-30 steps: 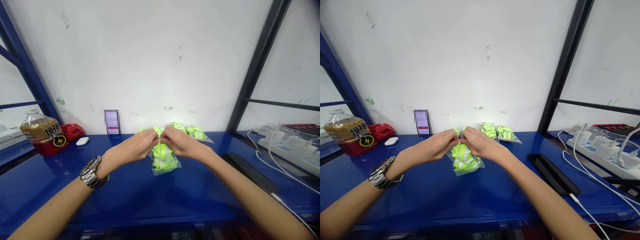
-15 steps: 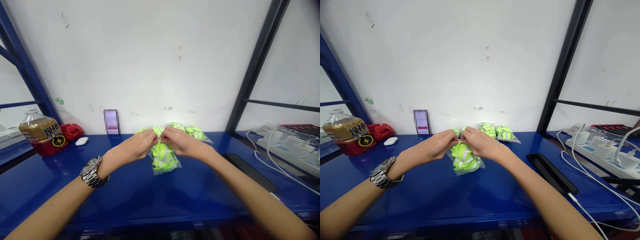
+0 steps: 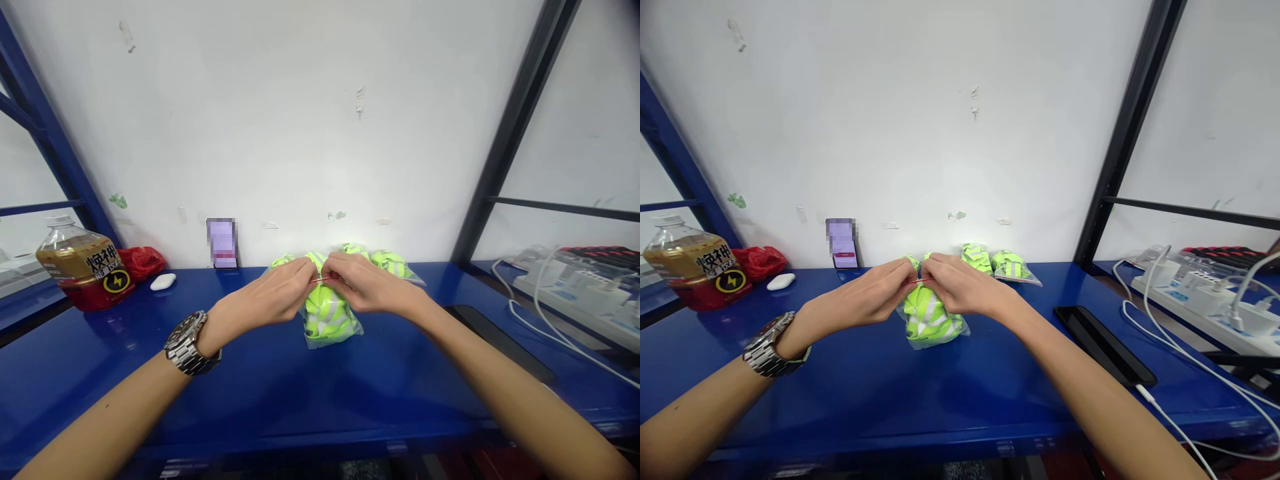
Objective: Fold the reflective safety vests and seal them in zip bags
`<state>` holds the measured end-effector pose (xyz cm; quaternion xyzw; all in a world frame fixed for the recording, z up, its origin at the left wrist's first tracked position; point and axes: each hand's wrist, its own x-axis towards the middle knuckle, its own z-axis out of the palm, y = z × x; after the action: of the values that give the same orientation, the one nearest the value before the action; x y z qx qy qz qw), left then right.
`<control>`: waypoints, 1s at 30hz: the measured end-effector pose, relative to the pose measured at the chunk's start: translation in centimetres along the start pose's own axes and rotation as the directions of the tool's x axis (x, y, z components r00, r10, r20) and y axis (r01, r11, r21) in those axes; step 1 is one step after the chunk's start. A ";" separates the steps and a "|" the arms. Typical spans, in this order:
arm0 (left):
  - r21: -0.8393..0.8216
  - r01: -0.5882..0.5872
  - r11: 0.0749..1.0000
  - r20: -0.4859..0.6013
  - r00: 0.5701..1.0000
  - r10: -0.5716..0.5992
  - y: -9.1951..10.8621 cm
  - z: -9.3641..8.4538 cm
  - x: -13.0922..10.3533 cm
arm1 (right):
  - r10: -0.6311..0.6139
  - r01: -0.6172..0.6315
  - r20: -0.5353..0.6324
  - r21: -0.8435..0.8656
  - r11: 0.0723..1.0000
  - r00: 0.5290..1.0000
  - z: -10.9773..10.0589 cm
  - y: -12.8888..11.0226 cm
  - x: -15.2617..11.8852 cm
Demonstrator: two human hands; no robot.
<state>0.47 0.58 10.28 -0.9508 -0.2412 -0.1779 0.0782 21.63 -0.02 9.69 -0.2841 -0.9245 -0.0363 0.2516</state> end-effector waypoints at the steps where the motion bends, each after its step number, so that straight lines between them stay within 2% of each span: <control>1: -0.001 -0.008 1.000 -0.006 1.000 0.008 0.0 0.0 0.0 | -0.010 0.010 -0.006 -0.006 1.000 1.000 0.0 0.0 0.0; 12: -0.104 -0.019 0.994 0.001 1.000 0.019 -0.4 -0.2 0.1 | -0.007 0.008 -0.055 0.017 1.000 0.998 0.3 -0.2 -0.1; 16: -0.056 0.004 0.998 0.006 1.000 -0.004 -0.2 0.0 0.2 | -0.001 0.001 -0.067 0.002 1.000 0.998 0.5 -0.2 -0.1; 20: 0.067 0.010 0.998 -0.030 1.000 -0.008 -0.2 0.8 0.3 | 0.002 -0.006 -0.077 -0.047 0.999 0.997 0.8 -0.3 -0.3; 22: 0.165 0.007 0.986 -0.081 0.997 0.006 -0.3 1.5 0.6 | 0.025 -0.034 -0.087 -0.100 0.994 0.996 1.2 -0.4 -0.2; 25: 0.276 0.037 0.961 -0.156 0.988 0.006 -0.5 2.4 1.0 | 0.112 -0.142 -0.133 -0.242 0.960 0.985 1.9 -0.4 0.1; 27: 0.266 0.039 0.963 -0.169 0.986 0.007 -0.7 2.5 1.2 | 0.160 -0.202 -0.163 -0.291 0.935 0.974 2.1 -0.3 0.2; 30: 0.176 0.037 0.984 -0.160 0.987 -0.008 -1.4 1.9 0.5 | 0.189 -0.227 -0.180 -0.217 0.949 0.965 1.6 0.3 -0.1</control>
<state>0.82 2.48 8.79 -0.9199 -0.2600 -0.2318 0.1800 21.19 0.49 8.25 -0.4043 -0.8556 -0.1414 0.2906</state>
